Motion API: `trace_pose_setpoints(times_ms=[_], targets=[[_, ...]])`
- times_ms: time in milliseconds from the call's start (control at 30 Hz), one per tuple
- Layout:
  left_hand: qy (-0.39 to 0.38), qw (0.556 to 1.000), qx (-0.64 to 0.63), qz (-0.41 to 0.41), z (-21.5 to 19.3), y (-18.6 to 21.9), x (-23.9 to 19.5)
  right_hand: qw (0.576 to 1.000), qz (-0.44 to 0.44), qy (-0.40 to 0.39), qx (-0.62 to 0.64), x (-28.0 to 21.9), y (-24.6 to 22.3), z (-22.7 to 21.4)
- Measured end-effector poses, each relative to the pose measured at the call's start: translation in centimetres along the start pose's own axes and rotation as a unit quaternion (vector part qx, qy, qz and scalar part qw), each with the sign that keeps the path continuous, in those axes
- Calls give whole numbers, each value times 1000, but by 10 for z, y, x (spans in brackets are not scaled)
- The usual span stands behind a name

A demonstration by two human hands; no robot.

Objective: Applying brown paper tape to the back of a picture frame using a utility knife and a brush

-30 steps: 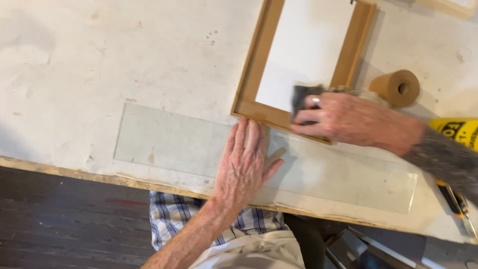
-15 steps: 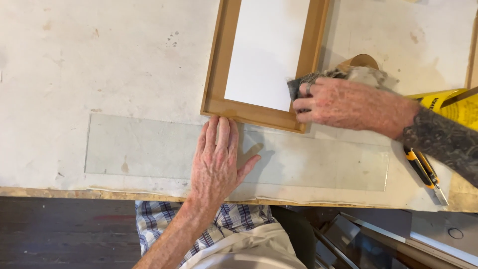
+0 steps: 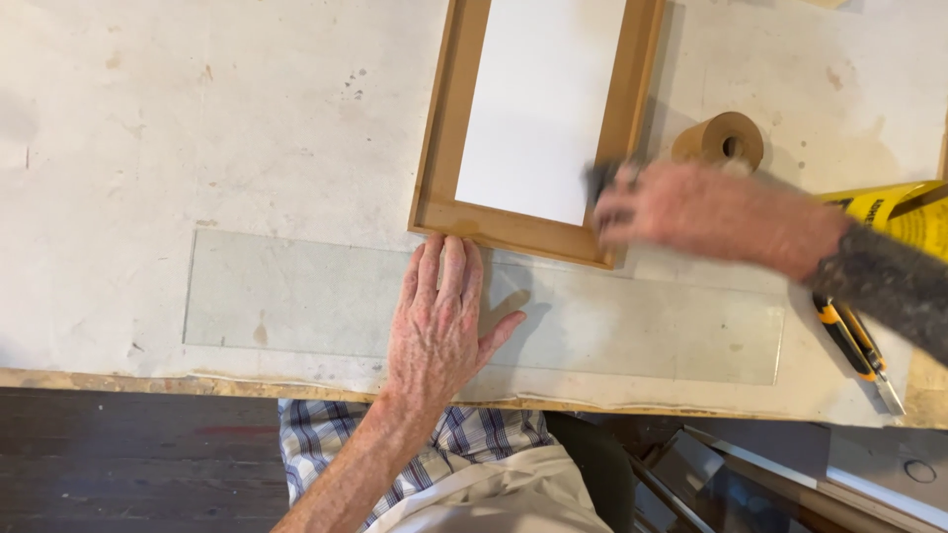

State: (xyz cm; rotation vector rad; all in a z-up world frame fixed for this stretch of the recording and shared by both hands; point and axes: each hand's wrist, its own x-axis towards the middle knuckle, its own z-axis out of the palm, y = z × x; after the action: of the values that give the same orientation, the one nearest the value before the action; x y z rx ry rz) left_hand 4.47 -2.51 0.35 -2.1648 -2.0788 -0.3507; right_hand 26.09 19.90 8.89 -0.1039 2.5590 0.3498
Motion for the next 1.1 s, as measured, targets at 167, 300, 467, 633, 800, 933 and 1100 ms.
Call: trace_pose_setpoints(times_ms=[167, 300, 467, 633, 800, 933, 1100], targets=[[-1, 1000, -13, -2, 0, 1, -2, 995, 93, 31, 15, -12, -5, -23], [-12, 1000, 4, 3, -3, 0, -1, 996, 24, 58, 69, -14, -21, 5], [-42, 998, 43, 5, 1, 0, -3, 978, 0, 174, 114, 20, -20, 11], [-26, 1000, 7, 0, -4, 1, -4, 957, 2, 244, 159, 107, -24, -38], [-39, 999, 5, -5, -4, 2, -5, 939, -7, 271, 211, 124, -22, -52], [-28, 1000, 13, -3, -9, 0, -5, 965, 4, 155, 210, 61, -25, -17], [-36, 999, 9, -6, 0, 4, -11, 956, 140, -35, 256, 1, -11, -58]])
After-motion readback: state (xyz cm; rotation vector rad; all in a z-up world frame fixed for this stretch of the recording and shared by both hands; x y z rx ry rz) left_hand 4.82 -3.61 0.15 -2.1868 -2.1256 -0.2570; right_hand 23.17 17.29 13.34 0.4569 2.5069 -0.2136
